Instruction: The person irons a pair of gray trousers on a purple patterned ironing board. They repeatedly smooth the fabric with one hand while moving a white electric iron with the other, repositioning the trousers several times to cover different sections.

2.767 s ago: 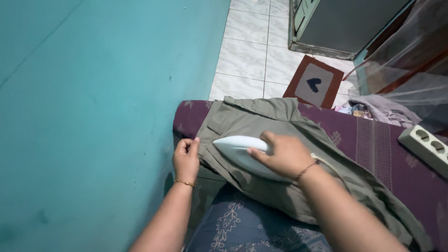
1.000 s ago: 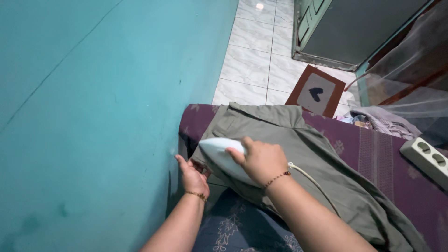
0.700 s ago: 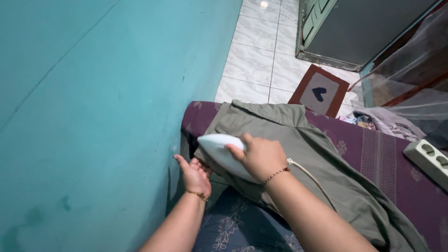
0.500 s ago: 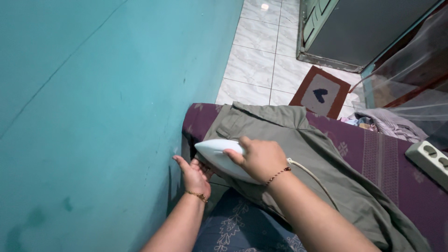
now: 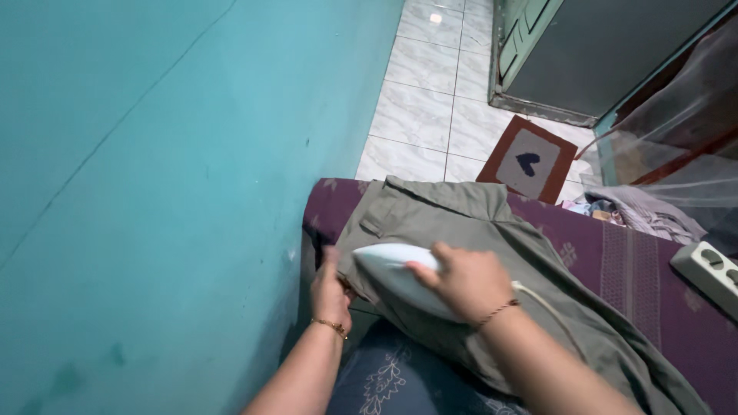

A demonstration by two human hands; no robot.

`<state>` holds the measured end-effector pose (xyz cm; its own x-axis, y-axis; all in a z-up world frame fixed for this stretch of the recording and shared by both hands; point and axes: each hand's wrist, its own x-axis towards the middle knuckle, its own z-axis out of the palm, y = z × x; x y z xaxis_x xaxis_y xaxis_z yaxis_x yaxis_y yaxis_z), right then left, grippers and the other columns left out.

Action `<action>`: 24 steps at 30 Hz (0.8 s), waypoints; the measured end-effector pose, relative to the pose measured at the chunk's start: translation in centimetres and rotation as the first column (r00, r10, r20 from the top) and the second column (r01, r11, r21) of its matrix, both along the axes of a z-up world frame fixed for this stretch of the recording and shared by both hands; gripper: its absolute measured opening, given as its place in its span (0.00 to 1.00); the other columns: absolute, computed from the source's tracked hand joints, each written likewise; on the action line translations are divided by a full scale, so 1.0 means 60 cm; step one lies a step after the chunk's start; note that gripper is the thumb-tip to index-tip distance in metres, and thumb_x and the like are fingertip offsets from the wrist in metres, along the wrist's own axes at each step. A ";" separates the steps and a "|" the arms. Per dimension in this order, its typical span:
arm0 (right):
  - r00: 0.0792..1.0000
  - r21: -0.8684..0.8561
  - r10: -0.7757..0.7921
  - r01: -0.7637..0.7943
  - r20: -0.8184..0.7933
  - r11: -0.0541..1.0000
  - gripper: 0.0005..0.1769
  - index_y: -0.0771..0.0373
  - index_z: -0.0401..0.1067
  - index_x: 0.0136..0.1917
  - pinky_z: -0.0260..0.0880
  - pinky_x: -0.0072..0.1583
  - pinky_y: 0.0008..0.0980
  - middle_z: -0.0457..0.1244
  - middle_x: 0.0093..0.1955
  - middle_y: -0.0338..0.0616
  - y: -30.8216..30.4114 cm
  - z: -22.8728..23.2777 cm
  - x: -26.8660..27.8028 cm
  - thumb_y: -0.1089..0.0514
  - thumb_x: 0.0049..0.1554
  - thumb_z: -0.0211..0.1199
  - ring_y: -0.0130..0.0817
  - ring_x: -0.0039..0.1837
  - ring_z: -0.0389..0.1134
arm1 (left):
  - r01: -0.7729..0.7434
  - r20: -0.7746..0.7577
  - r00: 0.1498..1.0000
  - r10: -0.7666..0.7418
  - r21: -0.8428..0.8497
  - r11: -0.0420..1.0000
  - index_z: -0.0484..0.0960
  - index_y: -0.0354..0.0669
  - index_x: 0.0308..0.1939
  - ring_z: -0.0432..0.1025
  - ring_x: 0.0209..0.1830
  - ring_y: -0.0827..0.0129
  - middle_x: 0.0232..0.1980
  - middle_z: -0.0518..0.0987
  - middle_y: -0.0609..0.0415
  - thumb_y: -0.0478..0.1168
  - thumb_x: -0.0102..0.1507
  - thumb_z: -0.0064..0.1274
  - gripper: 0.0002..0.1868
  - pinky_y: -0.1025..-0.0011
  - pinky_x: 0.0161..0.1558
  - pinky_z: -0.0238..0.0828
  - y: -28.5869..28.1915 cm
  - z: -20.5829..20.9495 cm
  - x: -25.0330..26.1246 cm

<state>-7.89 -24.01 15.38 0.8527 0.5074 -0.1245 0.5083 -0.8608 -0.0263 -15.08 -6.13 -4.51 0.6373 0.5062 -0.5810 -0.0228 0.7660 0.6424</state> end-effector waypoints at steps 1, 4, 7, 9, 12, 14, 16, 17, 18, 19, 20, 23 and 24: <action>1.000 -0.001 -0.030 0.030 0.008 1.000 0.34 0.49 0.76 0.54 0.75 0.44 0.46 0.72 0.42 0.48 -0.016 0.004 0.007 0.22 0.54 0.51 0.48 0.41 0.75 | 0.017 -0.023 1.000 -0.014 0.148 0.989 0.81 0.40 0.55 0.74 0.51 0.68 0.53 0.83 0.55 0.58 0.60 0.53 0.29 0.65 0.54 0.69 -0.004 -0.002 0.002; 0.954 -0.085 -0.258 0.248 -0.150 0.965 0.34 0.50 0.74 0.57 0.77 0.48 0.43 0.73 0.44 0.48 -0.050 0.023 0.050 0.24 0.57 0.49 0.42 0.43 0.78 | -0.044 -0.035 0.998 0.056 0.287 0.957 0.82 0.38 0.49 0.75 0.46 0.73 0.47 0.84 0.56 0.46 0.62 0.61 0.18 0.72 0.51 0.70 -0.013 -0.011 0.002; 0.929 -0.077 -0.365 0.360 -0.065 0.930 0.36 0.55 0.75 0.55 0.74 0.52 0.46 0.73 0.47 0.53 -0.063 0.036 0.078 0.23 0.62 0.47 0.49 0.50 0.75 | -0.113 -0.012 0.992 0.123 0.323 0.940 0.82 0.39 0.45 0.73 0.43 0.75 0.43 0.83 0.58 0.44 0.64 0.60 0.12 0.73 0.48 0.69 -0.022 -0.014 0.007; 0.937 -0.076 -0.333 0.327 -0.101 0.942 0.35 0.52 0.75 0.58 0.74 0.54 0.46 0.72 0.49 0.52 -0.058 0.036 0.086 0.23 0.59 0.48 0.48 0.52 0.75 | -0.119 -0.017 0.991 0.133 0.339 0.933 0.82 0.39 0.44 0.70 0.41 0.75 0.42 0.81 0.58 0.44 0.65 0.60 0.12 0.73 0.46 0.67 -0.024 -0.014 0.006; 0.976 0.029 -0.204 0.207 -0.076 0.978 0.37 0.50 0.74 0.60 0.73 0.55 0.46 0.72 0.50 0.51 -0.032 0.027 0.088 0.22 0.56 0.50 0.48 0.53 0.74 | -0.097 -0.037 0.993 0.116 0.336 0.937 0.82 0.39 0.42 0.69 0.39 0.77 0.40 0.80 0.60 0.45 0.65 0.59 0.12 0.73 0.44 0.67 -0.022 -0.009 0.006; 0.977 0.066 -0.194 0.199 -0.084 0.978 0.37 0.51 0.75 0.60 0.73 0.54 0.46 0.72 0.50 0.51 -0.009 0.020 0.090 0.22 0.56 0.50 0.48 0.53 0.74 | -0.087 -0.030 0.994 0.104 0.351 0.932 0.81 0.40 0.42 0.71 0.39 0.78 0.39 0.81 0.61 0.45 0.64 0.59 0.11 0.75 0.45 0.68 -0.018 -0.005 0.001; 0.945 0.028 -0.289 0.297 -0.153 0.955 0.36 0.52 0.75 0.59 0.73 0.54 0.46 0.72 0.50 0.51 0.012 0.016 0.093 0.23 0.59 0.48 0.47 0.53 0.75 | -0.089 -0.018 0.994 0.103 0.385 0.919 0.81 0.39 0.40 0.69 0.37 0.77 0.38 0.80 0.61 0.45 0.64 0.60 0.12 0.74 0.43 0.66 -0.019 -0.003 0.001; 0.959 0.051 -0.243 0.252 -0.148 0.966 0.36 0.52 0.74 0.60 0.73 0.54 0.46 0.73 0.49 0.50 0.019 0.015 0.094 0.23 0.58 0.49 0.47 0.52 0.75 | -0.089 -0.011 0.995 0.102 0.403 0.911 0.81 0.38 0.40 0.68 0.36 0.77 0.37 0.79 0.60 0.45 0.65 0.60 0.12 0.73 0.42 0.65 -0.018 -0.003 0.001; 0.971 0.074 -0.196 0.208 -0.141 0.975 0.37 0.51 0.73 0.61 0.73 0.54 0.46 0.73 0.48 0.49 0.027 0.015 0.095 0.23 0.56 0.50 0.47 0.52 0.75 | -0.094 -0.014 0.994 0.109 0.402 0.911 0.81 0.39 0.40 0.68 0.36 0.77 0.37 0.79 0.61 0.45 0.64 0.60 0.12 0.74 0.43 0.66 -0.018 -0.003 0.000; 0.980 0.097 -0.149 0.163 -0.130 0.982 0.37 0.51 0.72 0.62 0.73 0.54 0.46 0.73 0.47 0.48 0.034 0.016 0.097 0.23 0.54 0.51 0.46 0.52 0.75 | -0.099 -0.015 0.993 0.114 0.400 0.911 0.81 0.39 0.39 0.68 0.37 0.78 0.36 0.78 0.62 0.44 0.64 0.60 0.11 0.75 0.43 0.66 -0.018 -0.004 0.001; 0.981 0.078 -0.147 0.157 -0.123 0.984 0.37 0.51 0.73 0.61 0.73 0.54 0.46 0.73 0.47 0.48 0.042 0.017 0.099 0.23 0.55 0.50 0.47 0.52 0.74 | -0.104 -0.016 0.993 0.120 0.399 0.911 0.81 0.40 0.39 0.68 0.37 0.79 0.36 0.78 0.63 0.44 0.64 0.60 0.11 0.75 0.43 0.66 -0.016 -0.005 0.003; 0.982 0.066 -0.161 0.168 -0.097 0.984 0.36 0.52 0.75 0.58 0.73 0.53 0.48 0.72 0.48 0.50 0.062 0.015 0.102 0.23 0.57 0.50 0.49 0.51 0.74 | -0.116 -0.003 0.992 0.125 0.344 0.932 0.81 0.41 0.39 0.68 0.37 0.80 0.36 0.78 0.64 0.44 0.63 0.60 0.10 0.77 0.44 0.64 -0.018 -0.010 0.004; 0.980 0.097 -0.178 0.186 -0.087 0.978 0.36 0.54 0.75 0.57 0.72 0.53 0.48 0.71 0.48 0.50 0.068 0.013 0.105 0.23 0.58 0.50 0.50 0.52 0.73 | -0.114 0.004 0.993 0.121 0.352 0.929 0.80 0.40 0.39 0.67 0.37 0.79 0.36 0.77 0.63 0.44 0.64 0.60 0.11 0.77 0.43 0.63 -0.021 -0.012 0.004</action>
<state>-1.60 -19.95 16.19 0.9218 0.3582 -0.1483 0.3365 -0.9291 -0.1532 -14.86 -7.36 -5.22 0.5522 0.7503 -0.3634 -0.0853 0.4844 0.8707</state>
